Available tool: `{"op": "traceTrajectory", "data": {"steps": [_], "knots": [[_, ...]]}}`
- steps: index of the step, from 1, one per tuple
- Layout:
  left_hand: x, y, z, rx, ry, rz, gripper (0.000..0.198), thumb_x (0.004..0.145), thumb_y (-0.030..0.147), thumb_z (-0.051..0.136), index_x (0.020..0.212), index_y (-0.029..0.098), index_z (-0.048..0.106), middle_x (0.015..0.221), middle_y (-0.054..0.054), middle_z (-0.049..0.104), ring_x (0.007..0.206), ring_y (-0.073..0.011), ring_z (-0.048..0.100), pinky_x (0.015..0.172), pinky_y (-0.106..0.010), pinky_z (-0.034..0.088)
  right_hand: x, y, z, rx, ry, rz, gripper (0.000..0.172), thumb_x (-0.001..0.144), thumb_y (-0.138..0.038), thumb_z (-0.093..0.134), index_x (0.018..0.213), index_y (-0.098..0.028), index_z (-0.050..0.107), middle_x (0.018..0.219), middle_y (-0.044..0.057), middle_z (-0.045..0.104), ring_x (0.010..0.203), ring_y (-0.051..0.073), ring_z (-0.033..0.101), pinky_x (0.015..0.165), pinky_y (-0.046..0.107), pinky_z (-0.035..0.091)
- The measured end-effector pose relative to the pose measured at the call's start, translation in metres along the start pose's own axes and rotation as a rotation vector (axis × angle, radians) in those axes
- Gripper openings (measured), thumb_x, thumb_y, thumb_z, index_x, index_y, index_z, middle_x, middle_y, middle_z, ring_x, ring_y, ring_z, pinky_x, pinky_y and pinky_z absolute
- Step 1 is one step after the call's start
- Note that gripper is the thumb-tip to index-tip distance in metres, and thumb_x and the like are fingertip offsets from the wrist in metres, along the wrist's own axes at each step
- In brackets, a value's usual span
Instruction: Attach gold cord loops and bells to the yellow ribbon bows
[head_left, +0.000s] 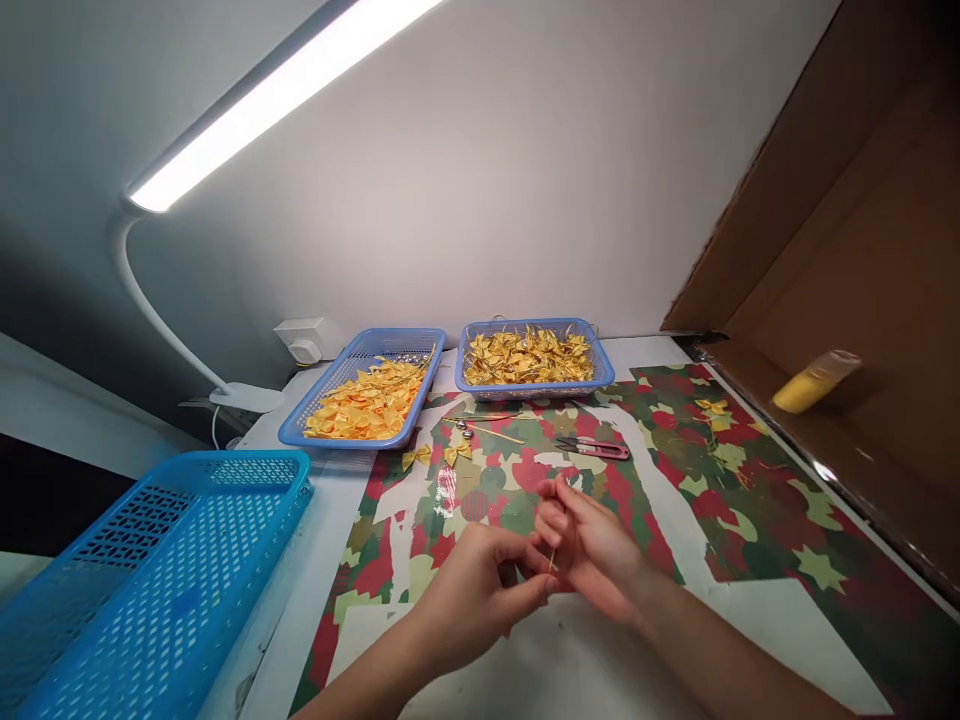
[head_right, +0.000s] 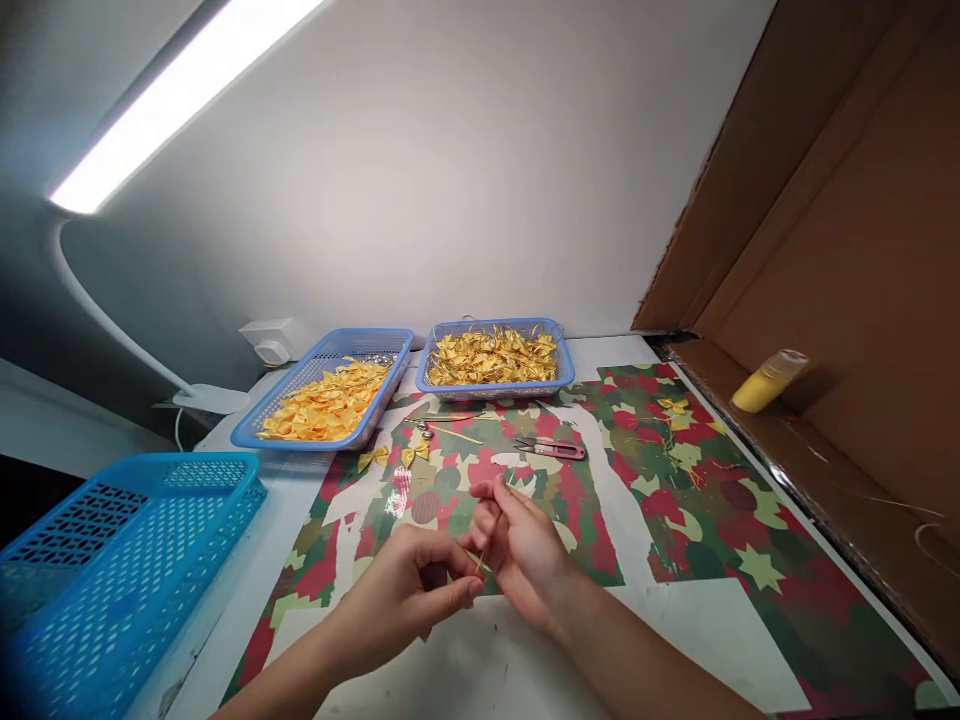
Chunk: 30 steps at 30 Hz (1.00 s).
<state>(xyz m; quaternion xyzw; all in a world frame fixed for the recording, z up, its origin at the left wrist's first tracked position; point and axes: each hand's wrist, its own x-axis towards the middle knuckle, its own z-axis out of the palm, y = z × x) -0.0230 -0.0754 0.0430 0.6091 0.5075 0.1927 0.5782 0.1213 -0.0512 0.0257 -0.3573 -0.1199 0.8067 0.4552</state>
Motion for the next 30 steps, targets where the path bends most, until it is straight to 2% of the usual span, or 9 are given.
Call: {"op": "traceTrajectory", "data": {"steps": [2, 4, 6, 9, 13, 17, 19, 25, 30], "knots": [[0.004, -0.002, 0.001, 0.042, -0.03, 0.033, 0.023, 0.081, 0.033, 0.062, 0.07, 0.014, 0.069, 0.051, 0.001, 0.054, 0.044, -0.0093, 0.047, 0.042, -0.021, 0.03, -0.001, -0.009, -0.001, -0.074, -0.033, -0.011, 0.043, 0.067, -0.051, 0.082, 0.071, -0.018, 0.055, 0.051, -0.011, 0.03, 0.042, 0.003, 0.021, 0.042, 0.019, 0.026], [0.011, -0.006, -0.009, 0.157, -0.024, 0.124, 0.022, 0.081, 0.036, 0.064, 0.077, 0.015, 0.071, 0.059, -0.001, 0.06, 0.052, -0.0123, 0.052, 0.048, -0.023, 0.036, -0.003, -0.018, -0.002, -0.239, -0.074, -0.033, 0.05, 0.068, -0.058, 0.078, 0.069, -0.019, 0.047, 0.056, -0.01, 0.027, 0.046, 0.004, 0.015, 0.042, 0.019, 0.018], [0.023, -0.013, -0.031, 0.369, 0.224, 0.254, 0.023, 0.081, 0.038, 0.065, 0.089, 0.017, 0.07, 0.081, -0.005, 0.068, 0.069, -0.0172, 0.059, 0.063, -0.028, 0.046, -0.007, -0.027, -0.004, -0.43, -0.118, -0.064, 0.054, 0.074, -0.063, 0.069, 0.066, -0.02, 0.038, 0.06, -0.009, 0.026, 0.05, 0.006, 0.013, 0.045, 0.021, 0.015], [0.045, -0.029, -0.073, 0.715, 0.656, 0.223, 0.024, 0.088, 0.031, 0.054, 0.101, 0.017, 0.067, 0.1, -0.011, 0.066, 0.091, -0.0254, 0.06, 0.083, -0.039, 0.048, -0.012, -0.038, -0.009, -0.71, -0.23, -0.064, 0.049, 0.09, -0.061, 0.045, 0.067, -0.021, 0.026, 0.064, -0.006, 0.023, 0.056, 0.01, 0.011, 0.049, 0.024, 0.012], [0.066, -0.044, -0.103, 0.829, 0.656, 0.175, 0.016, 0.084, 0.025, 0.055, 0.089, 0.016, 0.067, 0.095, -0.012, 0.064, 0.093, -0.0296, 0.058, 0.082, -0.042, 0.047, -0.009, -0.044, -0.021, -0.982, -0.277, -0.139, 0.037, 0.099, -0.044, 0.026, 0.069, -0.021, 0.025, 0.069, -0.003, 0.023, 0.061, 0.013, 0.017, 0.052, 0.027, 0.017], [0.068, -0.043, -0.099, 0.81, 0.609, 0.187, 0.01, 0.082, 0.023, 0.057, 0.075, 0.018, 0.061, 0.087, -0.01, 0.063, 0.086, -0.0261, 0.057, 0.077, -0.037, 0.045, 0.001, -0.044, -0.03, -1.085, -0.267, -0.227, 0.039, 0.098, -0.047, 0.033, 0.068, -0.022, 0.03, 0.068, -0.003, 0.027, 0.062, 0.014, 0.023, 0.053, 0.027, 0.021], [0.067, -0.037, -0.09, 0.725, 0.558, 0.202, 0.013, 0.082, 0.027, 0.06, 0.073, 0.019, 0.059, 0.083, -0.007, 0.063, 0.082, -0.0229, 0.057, 0.073, -0.034, 0.045, 0.007, -0.042, -0.033, -1.071, -0.266, -0.263, 0.041, 0.096, -0.054, 0.038, 0.07, -0.022, 0.037, 0.069, -0.003, 0.032, 0.063, 0.014, 0.028, 0.055, 0.027, 0.024], [0.077, -0.017, -0.043, -0.47, 0.203, 0.028, 0.034, 0.074, 0.039, 0.076, 0.092, 0.019, 0.055, 0.072, 0.002, 0.062, 0.061, -0.0102, 0.055, 0.057, -0.021, 0.041, 0.016, -0.036, -0.043, -0.848, -0.24, -0.27, 0.036, 0.093, -0.057, 0.047, 0.085, -0.022, 0.048, 0.07, -0.004, 0.038, 0.061, 0.011, 0.034, 0.056, 0.025, 0.029], [0.092, -0.016, -0.011, -0.759, 0.15, 0.091, 0.04, 0.065, 0.03, 0.085, 0.076, 0.019, 0.048, 0.067, 0.005, 0.061, 0.061, -0.0076, 0.056, 0.061, -0.019, 0.044, 0.015, -0.034, -0.055, -0.94, -0.168, -0.36, 0.028, 0.099, -0.047, 0.04, 0.089, -0.022, 0.047, 0.061, -0.006, 0.04, 0.052, 0.01, 0.034, 0.052, 0.024, 0.028]]}}
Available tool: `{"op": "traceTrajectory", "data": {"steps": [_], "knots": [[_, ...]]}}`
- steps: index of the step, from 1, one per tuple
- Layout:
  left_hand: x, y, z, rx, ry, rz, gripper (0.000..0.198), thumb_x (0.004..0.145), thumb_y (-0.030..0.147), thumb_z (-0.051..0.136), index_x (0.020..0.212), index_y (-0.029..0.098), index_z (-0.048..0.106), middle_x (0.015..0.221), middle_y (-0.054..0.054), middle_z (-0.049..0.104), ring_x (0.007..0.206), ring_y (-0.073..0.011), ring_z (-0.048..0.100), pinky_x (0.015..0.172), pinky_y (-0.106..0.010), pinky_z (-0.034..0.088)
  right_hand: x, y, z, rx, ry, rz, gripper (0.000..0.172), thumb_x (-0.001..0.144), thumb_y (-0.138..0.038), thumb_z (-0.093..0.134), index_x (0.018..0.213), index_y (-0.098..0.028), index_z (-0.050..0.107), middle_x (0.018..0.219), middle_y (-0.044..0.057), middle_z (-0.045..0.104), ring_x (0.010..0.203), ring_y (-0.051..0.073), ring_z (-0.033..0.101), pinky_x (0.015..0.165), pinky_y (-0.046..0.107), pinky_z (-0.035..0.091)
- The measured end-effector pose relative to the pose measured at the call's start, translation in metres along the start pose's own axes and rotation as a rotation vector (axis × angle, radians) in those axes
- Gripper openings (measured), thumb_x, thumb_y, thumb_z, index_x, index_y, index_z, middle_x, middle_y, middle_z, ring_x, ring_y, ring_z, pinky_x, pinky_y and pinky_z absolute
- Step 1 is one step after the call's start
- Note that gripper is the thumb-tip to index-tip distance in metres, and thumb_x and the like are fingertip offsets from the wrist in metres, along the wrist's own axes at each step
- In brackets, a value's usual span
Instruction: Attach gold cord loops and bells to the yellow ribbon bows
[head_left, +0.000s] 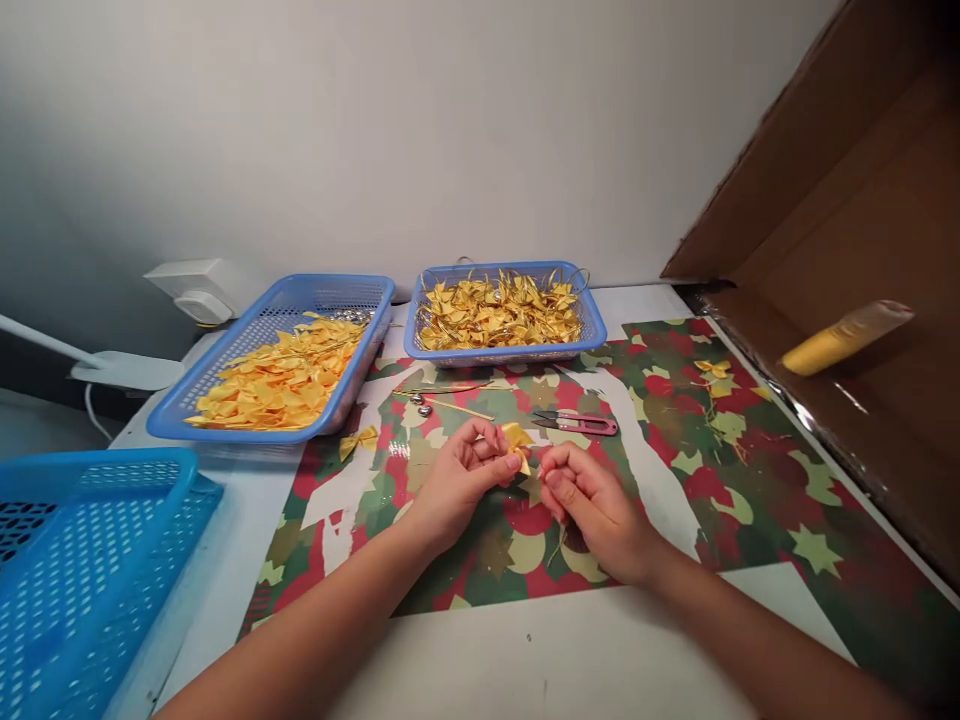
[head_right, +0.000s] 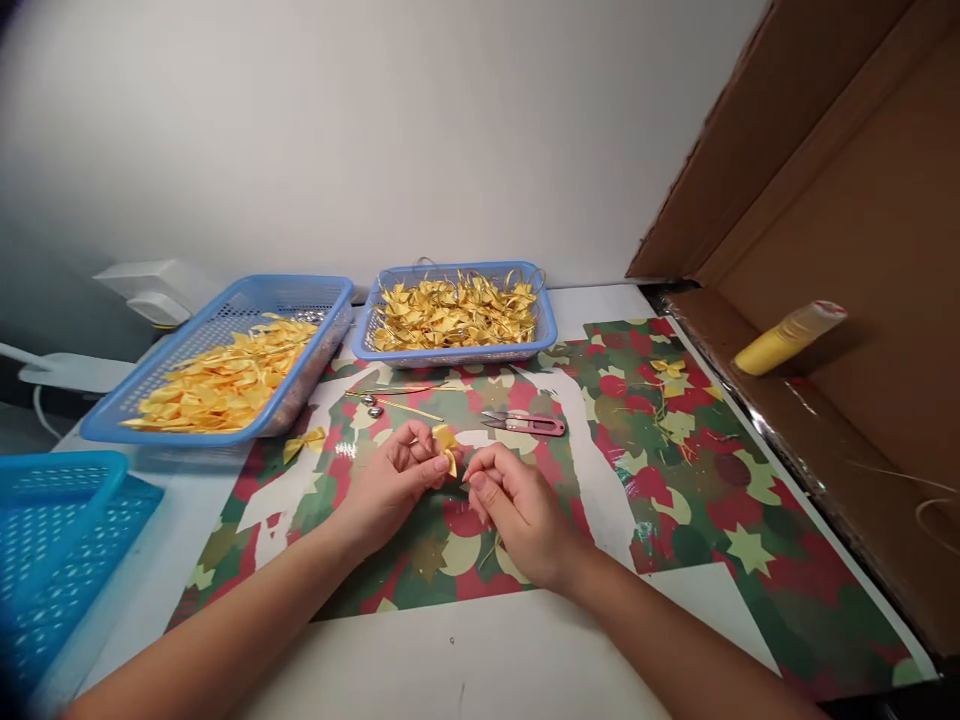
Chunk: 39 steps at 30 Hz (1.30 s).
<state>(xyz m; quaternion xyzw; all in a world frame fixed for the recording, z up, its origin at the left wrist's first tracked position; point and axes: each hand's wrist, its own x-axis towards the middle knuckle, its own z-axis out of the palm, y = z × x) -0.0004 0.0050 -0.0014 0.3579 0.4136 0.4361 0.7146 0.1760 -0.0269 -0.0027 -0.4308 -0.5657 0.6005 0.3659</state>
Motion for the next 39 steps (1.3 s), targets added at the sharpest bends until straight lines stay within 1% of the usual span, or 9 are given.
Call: {"op": "traceTrajectory", "data": {"steps": [5, 9, 11, 14, 17, 21, 24, 29, 39], "knots": [[0.0, -0.011, -0.004, -0.042, 0.025, 0.014, 0.037, 0.062, 0.033, 0.087, 0.079, 0.019, 0.057, 0.07, 0.003, 0.066, 0.07, -0.0109, 0.062, 0.069, -0.022, 0.048, -0.003, 0.001, -0.002, -0.322, 0.066, -0.181, 0.018, 0.099, -0.035, 0.038, 0.089, -0.023, 0.047, 0.057, -0.008, 0.036, 0.046, 0.01, 0.032, 0.048, 0.025, 0.026], [-0.002, -0.01, -0.008, -0.066, -0.052, -0.02, 0.05, 0.07, 0.026, 0.083, 0.111, 0.026, 0.055, 0.072, 0.006, 0.068, 0.074, -0.0118, 0.065, 0.074, -0.024, 0.05, -0.005, 0.002, 0.0, -0.292, 0.128, -0.189, 0.017, 0.1, -0.034, 0.037, 0.09, -0.024, 0.046, 0.058, -0.007, 0.038, 0.044, 0.01, 0.037, 0.047, 0.026, 0.03], [-0.002, -0.009, -0.008, -0.056, -0.085, -0.025, 0.051, 0.072, 0.024, 0.081, 0.116, 0.025, 0.055, 0.071, 0.006, 0.066, 0.073, -0.0104, 0.064, 0.074, -0.023, 0.05, -0.007, 0.003, 0.001, -0.272, 0.154, -0.181, 0.018, 0.1, -0.035, 0.037, 0.091, -0.024, 0.047, 0.058, -0.007, 0.039, 0.043, 0.01, 0.038, 0.046, 0.026, 0.03], [-0.004, -0.009, -0.005, -0.029, -0.11, 0.005, 0.038, 0.074, 0.024, 0.08, 0.102, 0.023, 0.055, 0.07, 0.006, 0.065, 0.07, -0.0094, 0.063, 0.07, -0.021, 0.05, -0.009, 0.004, 0.0, -0.288, 0.164, -0.197, 0.016, 0.1, -0.033, 0.038, 0.091, -0.025, 0.048, 0.059, -0.006, 0.041, 0.042, 0.01, 0.038, 0.044, 0.025, 0.032], [-0.006, -0.008, -0.002, 0.002, -0.074, 0.037, 0.035, 0.074, 0.023, 0.08, 0.077, 0.02, 0.046, 0.069, 0.006, 0.061, 0.069, -0.0092, 0.064, 0.065, -0.019, 0.049, -0.008, 0.001, -0.001, -0.372, 0.21, -0.37, 0.013, 0.097, -0.025, 0.042, 0.09, -0.025, 0.052, 0.061, -0.003, 0.051, 0.049, 0.013, 0.047, 0.049, 0.027, 0.04], [-0.008, -0.01, 0.001, 0.111, -0.078, 0.075, 0.025, 0.075, 0.023, 0.078, 0.073, 0.017, 0.054, 0.075, 0.002, 0.064, 0.07, -0.0092, 0.063, 0.067, -0.02, 0.052, -0.006, -0.003, 0.001, -0.456, 0.363, -0.576, 0.016, 0.092, -0.014, 0.05, 0.09, -0.024, 0.062, 0.097, 0.007, 0.067, 0.088, 0.021, 0.064, 0.077, 0.037, 0.052], [-0.009, -0.012, 0.002, 0.157, -0.081, 0.106, 0.016, 0.076, 0.022, 0.077, 0.078, 0.017, 0.062, 0.078, 0.0, 0.067, 0.072, -0.0107, 0.065, 0.069, -0.022, 0.055, -0.005, -0.002, 0.004, -0.378, 0.388, -0.421, 0.015, 0.093, -0.018, 0.053, 0.088, -0.025, 0.066, 0.111, 0.008, 0.065, 0.102, 0.023, 0.063, 0.087, 0.039, 0.051], [-0.011, -0.013, 0.003, 0.18, -0.062, 0.12, 0.012, 0.074, 0.02, 0.078, 0.08, 0.017, 0.068, 0.079, -0.001, 0.068, 0.07, -0.0124, 0.066, 0.066, -0.024, 0.058, -0.002, 0.002, 0.005, -0.07, 0.341, -0.063, 0.018, 0.094, -0.036, 0.055, 0.087, -0.023, 0.066, 0.091, 0.005, 0.069, 0.085, 0.019, 0.065, 0.074, 0.032, 0.054], [-0.007, -0.012, -0.004, 0.15, -0.182, 0.152, 0.01, 0.077, 0.015, 0.075, 0.082, 0.022, 0.079, 0.083, -0.004, 0.069, 0.075, -0.0126, 0.066, 0.067, -0.022, 0.058, 0.004, 0.001, 0.001, 0.325, 0.289, 0.145, 0.03, 0.078, -0.049, 0.072, 0.083, -0.02, 0.068, 0.083, 0.003, 0.067, 0.073, 0.014, 0.064, 0.074, 0.03, 0.056]]}}
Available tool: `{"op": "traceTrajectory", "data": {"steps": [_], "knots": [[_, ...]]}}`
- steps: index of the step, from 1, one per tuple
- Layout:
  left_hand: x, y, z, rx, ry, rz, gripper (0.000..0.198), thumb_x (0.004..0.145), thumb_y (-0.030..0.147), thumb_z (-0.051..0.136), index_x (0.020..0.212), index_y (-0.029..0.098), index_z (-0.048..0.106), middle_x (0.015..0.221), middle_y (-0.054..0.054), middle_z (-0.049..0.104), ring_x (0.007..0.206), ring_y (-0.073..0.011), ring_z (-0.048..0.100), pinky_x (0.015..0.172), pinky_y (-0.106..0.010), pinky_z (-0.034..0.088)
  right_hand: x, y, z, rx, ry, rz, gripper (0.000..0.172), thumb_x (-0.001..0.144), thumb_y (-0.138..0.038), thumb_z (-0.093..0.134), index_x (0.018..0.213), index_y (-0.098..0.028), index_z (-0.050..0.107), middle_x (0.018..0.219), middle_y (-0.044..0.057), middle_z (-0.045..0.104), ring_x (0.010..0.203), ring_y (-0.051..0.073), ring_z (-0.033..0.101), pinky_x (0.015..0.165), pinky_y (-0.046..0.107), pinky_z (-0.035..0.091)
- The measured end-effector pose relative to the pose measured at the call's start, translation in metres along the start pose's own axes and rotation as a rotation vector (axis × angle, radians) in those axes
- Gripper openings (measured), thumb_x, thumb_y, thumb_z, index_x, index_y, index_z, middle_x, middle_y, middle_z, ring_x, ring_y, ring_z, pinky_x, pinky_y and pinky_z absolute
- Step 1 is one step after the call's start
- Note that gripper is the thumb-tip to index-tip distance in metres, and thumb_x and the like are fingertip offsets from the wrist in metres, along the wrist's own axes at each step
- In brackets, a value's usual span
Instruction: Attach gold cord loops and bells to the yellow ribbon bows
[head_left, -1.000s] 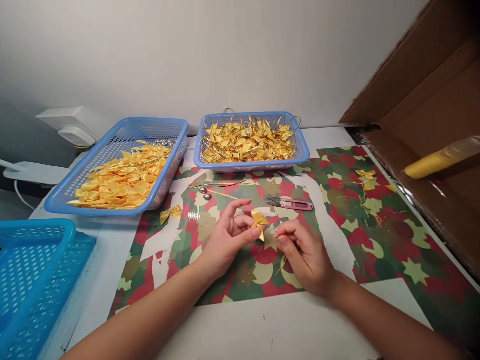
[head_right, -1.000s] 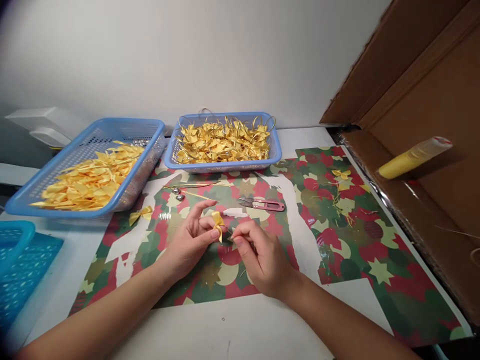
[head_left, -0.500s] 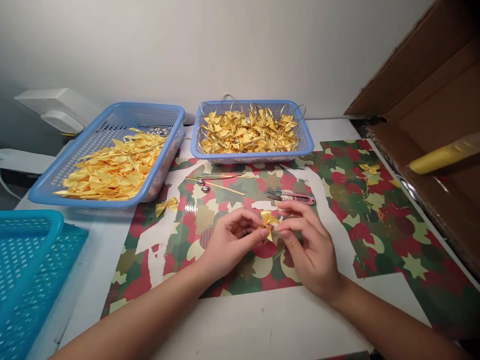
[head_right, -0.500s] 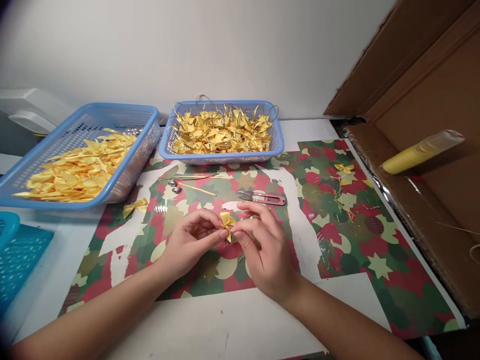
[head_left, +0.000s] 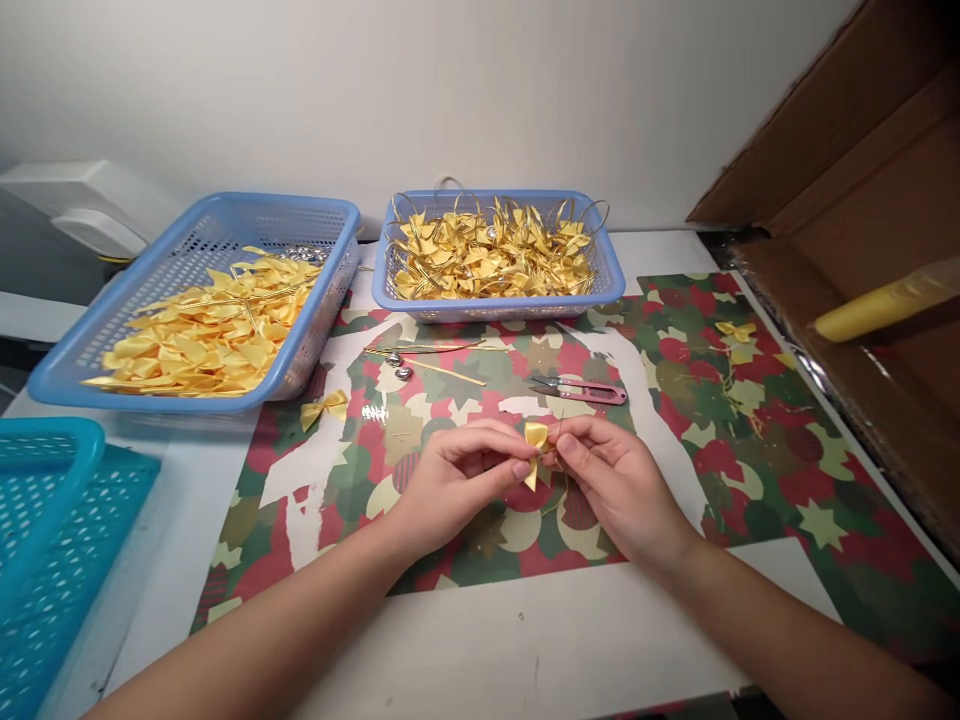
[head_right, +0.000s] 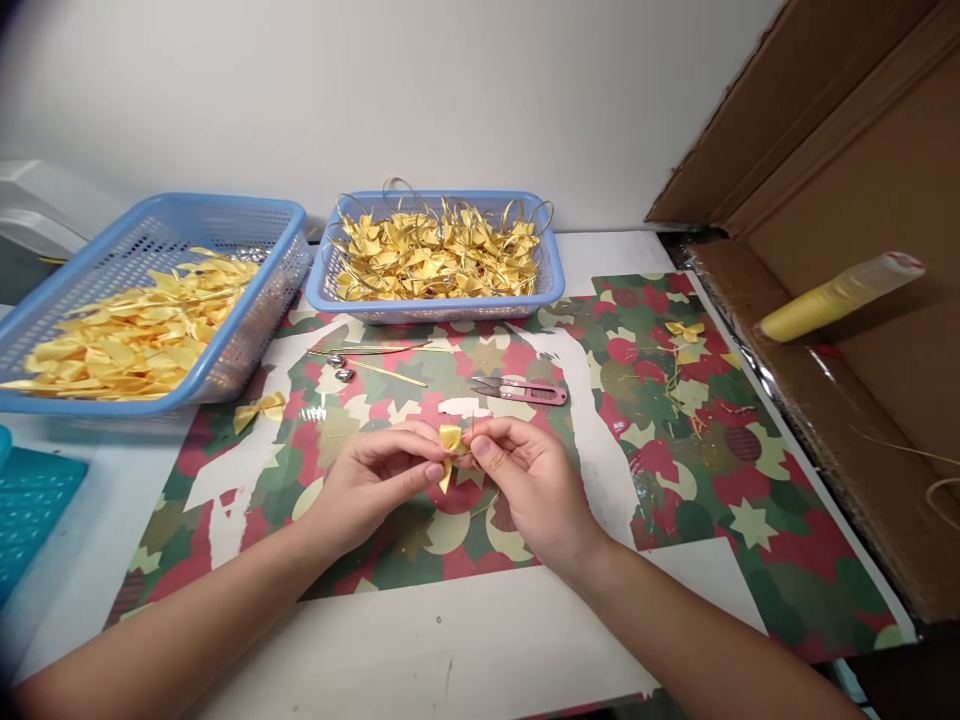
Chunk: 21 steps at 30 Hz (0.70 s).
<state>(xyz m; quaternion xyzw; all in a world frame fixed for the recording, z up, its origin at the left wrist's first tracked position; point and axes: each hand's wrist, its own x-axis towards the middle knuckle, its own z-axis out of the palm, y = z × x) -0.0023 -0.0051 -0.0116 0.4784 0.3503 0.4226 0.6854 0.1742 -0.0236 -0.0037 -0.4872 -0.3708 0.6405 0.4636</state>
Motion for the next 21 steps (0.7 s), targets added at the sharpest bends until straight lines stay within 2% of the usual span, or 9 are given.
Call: {"op": "traceTrajectory", "data": {"steps": [3, 6, 8, 10, 13, 16, 21], "knots": [[0.0, -0.002, -0.001, -0.029, 0.02, -0.01, 0.016, 0.07, 0.011, 0.079, 0.081, 0.022, 0.078, 0.084, -0.003, 0.069, 0.079, -0.0137, 0.066, 0.068, -0.022, 0.058, -0.001, 0.0, 0.001, 0.0, -0.013, -0.006, 0.029, 0.079, -0.048, 0.071, 0.083, -0.02, 0.067, 0.085, 0.003, 0.067, 0.072, 0.013, 0.064, 0.073, 0.029, 0.056], [0.002, -0.002, 0.0, -0.07, 0.057, -0.036, 0.015, 0.066, 0.011, 0.082, 0.077, 0.02, 0.077, 0.081, -0.002, 0.068, 0.074, -0.0127, 0.065, 0.064, -0.021, 0.057, -0.005, -0.002, 0.001, -0.117, 0.007, -0.085, 0.025, 0.086, -0.045, 0.065, 0.085, -0.021, 0.065, 0.089, 0.004, 0.068, 0.074, 0.014, 0.065, 0.074, 0.029, 0.056], [0.003, -0.001, 0.0, -0.102, 0.078, -0.058, 0.014, 0.065, 0.012, 0.083, 0.076, 0.019, 0.076, 0.08, -0.002, 0.069, 0.071, -0.0122, 0.064, 0.062, -0.022, 0.057, -0.009, -0.003, 0.0, -0.249, 0.06, -0.185, 0.02, 0.092, -0.041, 0.058, 0.087, -0.022, 0.062, 0.081, 0.002, 0.065, 0.072, 0.014, 0.064, 0.068, 0.027, 0.054], [0.003, -0.001, -0.001, -0.141, 0.089, -0.09, 0.018, 0.064, 0.014, 0.084, 0.079, 0.019, 0.077, 0.086, -0.003, 0.071, 0.072, -0.0131, 0.065, 0.063, -0.025, 0.058, -0.012, -0.003, -0.002, -0.408, 0.082, -0.317, 0.016, 0.096, -0.035, 0.05, 0.089, -0.023, 0.059, 0.068, -0.001, 0.06, 0.06, 0.013, 0.058, 0.056, 0.024, 0.049], [0.003, 0.0, -0.003, -0.216, 0.084, -0.153, 0.024, 0.063, 0.018, 0.086, 0.085, 0.022, 0.079, 0.094, -0.003, 0.074, 0.077, -0.014, 0.067, 0.069, -0.026, 0.058, -0.014, -0.003, -0.004, -0.65, -0.005, -0.524, 0.012, 0.097, -0.024, 0.045, 0.089, -0.023, 0.055, 0.061, -0.004, 0.053, 0.046, 0.01, 0.047, 0.045, 0.023, 0.038], [0.003, 0.0, -0.004, -0.297, 0.062, -0.213, 0.026, 0.06, 0.026, 0.089, 0.084, 0.023, 0.08, 0.09, -0.002, 0.075, 0.076, -0.0126, 0.067, 0.072, -0.023, 0.056, -0.011, -0.001, -0.004, -0.816, -0.072, -0.667, 0.014, 0.094, -0.015, 0.045, 0.087, -0.023, 0.054, 0.062, -0.003, 0.054, 0.046, 0.009, 0.045, 0.046, 0.023, 0.037], [0.003, 0.002, -0.003, -0.348, 0.097, -0.28, 0.025, 0.06, 0.028, 0.09, 0.083, 0.023, 0.08, 0.081, -0.001, 0.075, 0.073, -0.0105, 0.065, 0.072, -0.021, 0.051, -0.006, 0.004, -0.002, -0.877, -0.058, -0.802, 0.015, 0.092, -0.009, 0.046, 0.088, -0.021, 0.053, 0.061, -0.004, 0.054, 0.046, 0.009, 0.042, 0.047, 0.021, 0.036]]}}
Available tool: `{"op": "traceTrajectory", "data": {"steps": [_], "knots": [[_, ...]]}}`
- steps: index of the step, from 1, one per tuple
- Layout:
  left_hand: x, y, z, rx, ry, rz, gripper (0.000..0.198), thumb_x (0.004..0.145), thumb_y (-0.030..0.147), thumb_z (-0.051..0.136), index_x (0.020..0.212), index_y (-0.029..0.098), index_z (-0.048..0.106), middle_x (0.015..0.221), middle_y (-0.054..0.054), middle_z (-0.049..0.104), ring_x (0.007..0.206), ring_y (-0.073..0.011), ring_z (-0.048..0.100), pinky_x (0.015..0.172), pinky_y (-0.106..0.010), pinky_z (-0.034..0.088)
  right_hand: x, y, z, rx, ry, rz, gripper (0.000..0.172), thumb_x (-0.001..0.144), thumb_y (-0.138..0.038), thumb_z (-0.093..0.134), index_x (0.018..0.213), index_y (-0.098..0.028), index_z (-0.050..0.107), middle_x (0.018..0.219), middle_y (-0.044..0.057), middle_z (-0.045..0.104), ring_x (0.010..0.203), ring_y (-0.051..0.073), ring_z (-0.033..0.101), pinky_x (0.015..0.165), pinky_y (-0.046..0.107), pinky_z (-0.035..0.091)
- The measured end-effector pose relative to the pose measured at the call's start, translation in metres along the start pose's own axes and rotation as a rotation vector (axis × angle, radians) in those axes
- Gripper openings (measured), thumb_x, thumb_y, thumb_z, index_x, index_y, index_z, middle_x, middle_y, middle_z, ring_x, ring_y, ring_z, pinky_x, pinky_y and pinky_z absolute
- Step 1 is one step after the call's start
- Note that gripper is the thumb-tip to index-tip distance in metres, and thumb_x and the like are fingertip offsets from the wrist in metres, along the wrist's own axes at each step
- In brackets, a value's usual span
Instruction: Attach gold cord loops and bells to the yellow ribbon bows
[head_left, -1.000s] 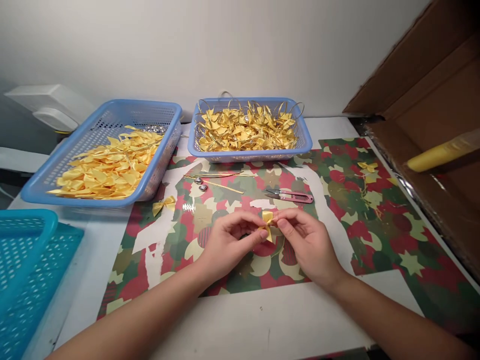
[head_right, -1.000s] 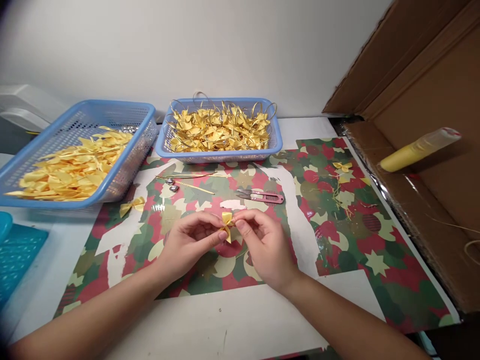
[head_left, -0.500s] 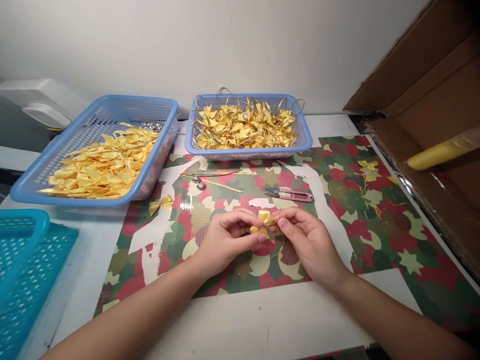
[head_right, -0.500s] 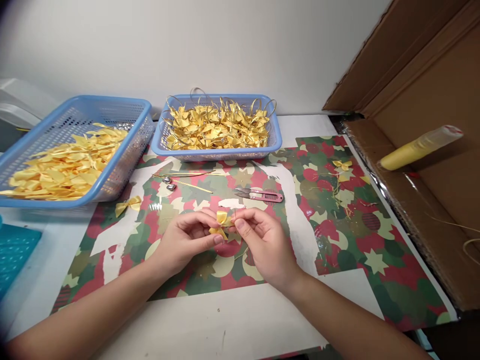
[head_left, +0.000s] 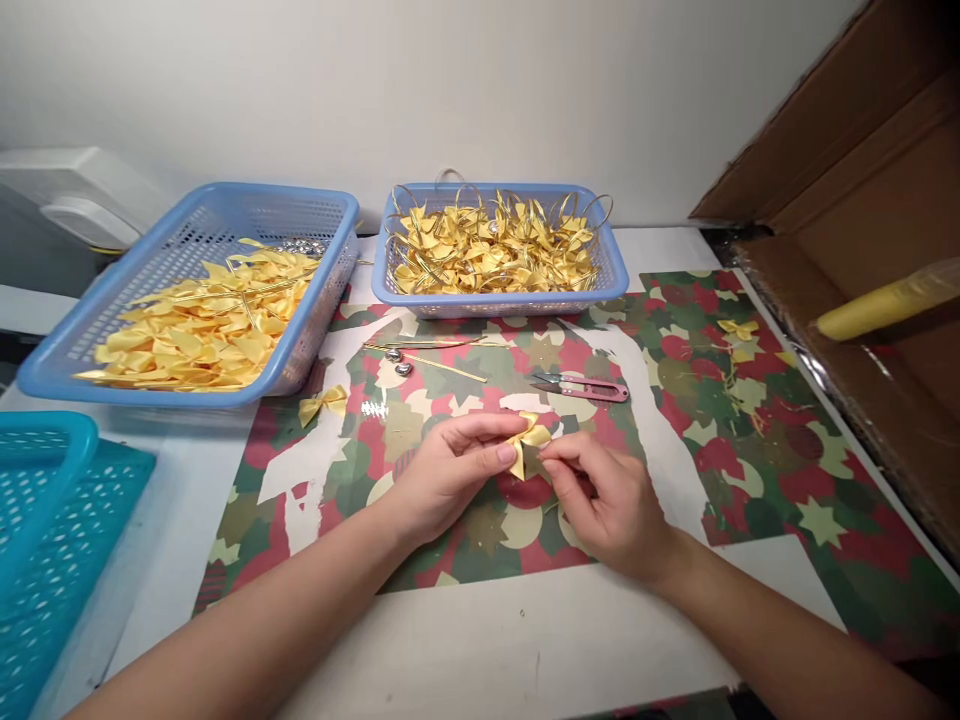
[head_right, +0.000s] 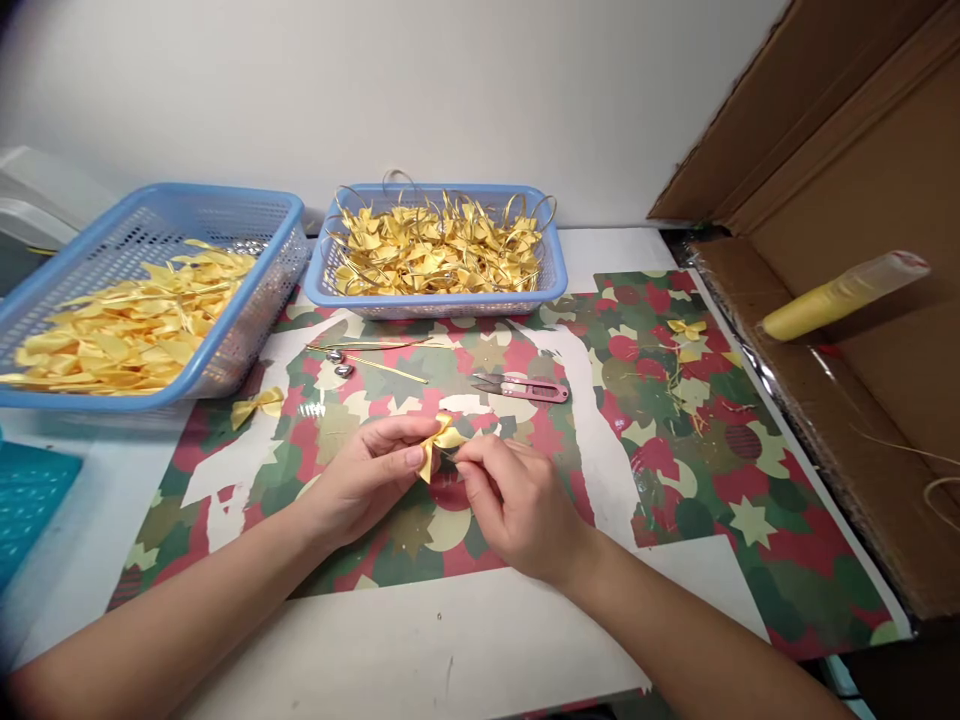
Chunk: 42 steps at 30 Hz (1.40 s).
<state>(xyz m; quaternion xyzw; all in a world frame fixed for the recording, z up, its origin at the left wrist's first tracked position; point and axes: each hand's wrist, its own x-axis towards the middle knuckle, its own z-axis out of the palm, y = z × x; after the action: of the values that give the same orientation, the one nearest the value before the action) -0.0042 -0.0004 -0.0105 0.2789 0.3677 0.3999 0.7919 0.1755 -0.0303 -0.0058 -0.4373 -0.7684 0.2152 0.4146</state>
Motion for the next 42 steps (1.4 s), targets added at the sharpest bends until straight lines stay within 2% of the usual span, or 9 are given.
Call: {"op": "traceTrajectory", "data": {"steps": [9, 23, 33, 42], "knots": [[0.0005, -0.0007, -0.0013, -0.039, -0.084, -0.029, 0.024, 0.064, 0.025, 0.087, 0.087, 0.023, 0.079, 0.089, -0.002, 0.076, 0.081, -0.014, 0.067, 0.083, -0.028, 0.049, -0.0014, 0.0001, 0.0013, -0.033, 0.004, -0.009, 0.015, 0.091, -0.007, 0.048, 0.085, -0.021, 0.05, 0.061, -0.005, 0.05, 0.046, 0.008, 0.038, 0.045, 0.021, 0.032], [0.0004, 0.0007, -0.001, -0.057, -0.101, -0.036, 0.024, 0.065, 0.023, 0.087, 0.088, 0.023, 0.079, 0.086, 0.001, 0.076, 0.078, -0.0098, 0.067, 0.076, -0.019, 0.05, -0.002, 0.0004, 0.0015, -0.013, 0.009, -0.002, 0.016, 0.09, -0.006, 0.048, 0.085, -0.021, 0.05, 0.06, -0.006, 0.047, 0.045, 0.007, 0.035, 0.043, 0.02, 0.03], [0.0001, 0.0006, -0.0021, -0.048, -0.115, -0.035, 0.022, 0.068, 0.023, 0.085, 0.089, 0.022, 0.079, 0.088, -0.002, 0.077, 0.079, -0.0128, 0.068, 0.08, -0.025, 0.05, -0.0013, 0.0, 0.0019, -0.014, 0.009, -0.007, 0.016, 0.09, -0.006, 0.048, 0.084, -0.021, 0.05, 0.06, -0.006, 0.047, 0.045, 0.007, 0.035, 0.043, 0.021, 0.03], [0.0002, 0.0006, -0.0018, -0.062, -0.122, -0.028, 0.021, 0.068, 0.021, 0.085, 0.089, 0.022, 0.079, 0.088, -0.001, 0.077, 0.078, -0.0111, 0.068, 0.076, -0.021, 0.051, -0.0019, -0.0002, 0.0014, -0.01, 0.014, -0.009, 0.016, 0.09, -0.006, 0.048, 0.085, -0.021, 0.05, 0.059, -0.006, 0.047, 0.045, 0.007, 0.035, 0.043, 0.02, 0.029]]}}
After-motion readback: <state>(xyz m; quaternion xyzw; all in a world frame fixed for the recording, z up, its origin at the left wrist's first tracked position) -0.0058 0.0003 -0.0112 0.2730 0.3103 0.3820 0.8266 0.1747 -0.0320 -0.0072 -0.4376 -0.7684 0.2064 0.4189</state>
